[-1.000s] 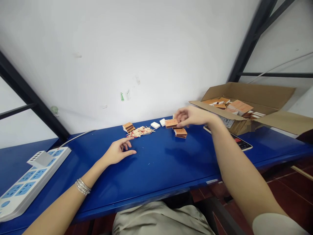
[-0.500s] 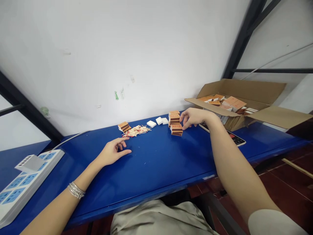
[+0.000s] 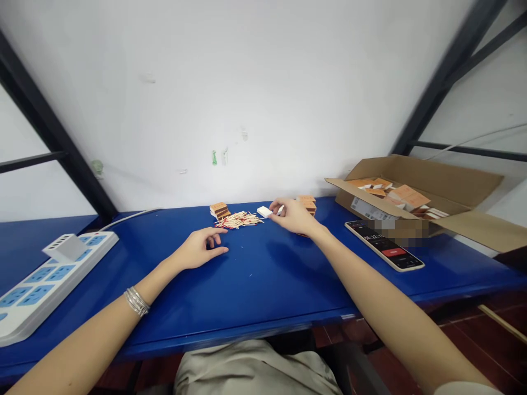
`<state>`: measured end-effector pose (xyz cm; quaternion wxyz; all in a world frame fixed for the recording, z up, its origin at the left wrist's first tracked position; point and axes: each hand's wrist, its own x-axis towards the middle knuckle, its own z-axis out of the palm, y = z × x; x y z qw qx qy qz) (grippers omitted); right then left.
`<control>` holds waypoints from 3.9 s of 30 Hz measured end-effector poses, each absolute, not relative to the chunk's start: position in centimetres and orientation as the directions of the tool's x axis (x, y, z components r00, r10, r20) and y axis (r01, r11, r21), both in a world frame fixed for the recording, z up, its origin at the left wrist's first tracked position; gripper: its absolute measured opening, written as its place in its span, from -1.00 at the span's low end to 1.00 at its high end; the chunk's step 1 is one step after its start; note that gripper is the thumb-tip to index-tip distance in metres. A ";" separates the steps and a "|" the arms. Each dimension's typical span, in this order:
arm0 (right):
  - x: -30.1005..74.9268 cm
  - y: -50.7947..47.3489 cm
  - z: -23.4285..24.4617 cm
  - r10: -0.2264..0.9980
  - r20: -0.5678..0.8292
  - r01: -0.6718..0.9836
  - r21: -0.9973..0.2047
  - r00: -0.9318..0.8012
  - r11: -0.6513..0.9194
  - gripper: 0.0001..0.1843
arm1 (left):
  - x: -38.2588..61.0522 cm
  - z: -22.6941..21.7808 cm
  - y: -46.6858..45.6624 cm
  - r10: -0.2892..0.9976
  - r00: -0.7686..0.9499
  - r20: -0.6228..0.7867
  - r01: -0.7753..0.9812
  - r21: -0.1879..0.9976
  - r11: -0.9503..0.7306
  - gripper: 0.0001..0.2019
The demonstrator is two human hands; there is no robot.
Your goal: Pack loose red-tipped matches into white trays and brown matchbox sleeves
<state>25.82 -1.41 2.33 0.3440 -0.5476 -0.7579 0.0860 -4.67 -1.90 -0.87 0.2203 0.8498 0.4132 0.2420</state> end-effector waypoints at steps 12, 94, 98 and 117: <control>22.8 1.6 -3.1 0.896 0.395 0.824 -0.426 -0.202 0.373 -0.87 | -4.6 -1.1 -1.9 0.806 0.544 0.233 0.580 0.590 -0.562 -0.53; 21.8 -1.3 -1.5 0.927 0.111 0.229 -0.952 -0.359 0.203 -0.84 | -1.6 -0.7 -0.3 0.752 0.647 0.125 0.573 0.570 -0.588 -0.73; 22.1 -1.2 -1.4 0.875 0.095 0.455 -0.825 -0.474 0.336 -0.87 | -1.5 -0.6 -0.4 0.756 0.645 0.110 0.584 0.567 -0.581 -0.74; 21.8 1.5 -3.2 0.904 0.375 0.842 -0.402 -0.206 0.359 -0.87 | -1.5 -0.7 -0.2 0.757 0.646 0.104 0.575 0.586 -0.571 -0.73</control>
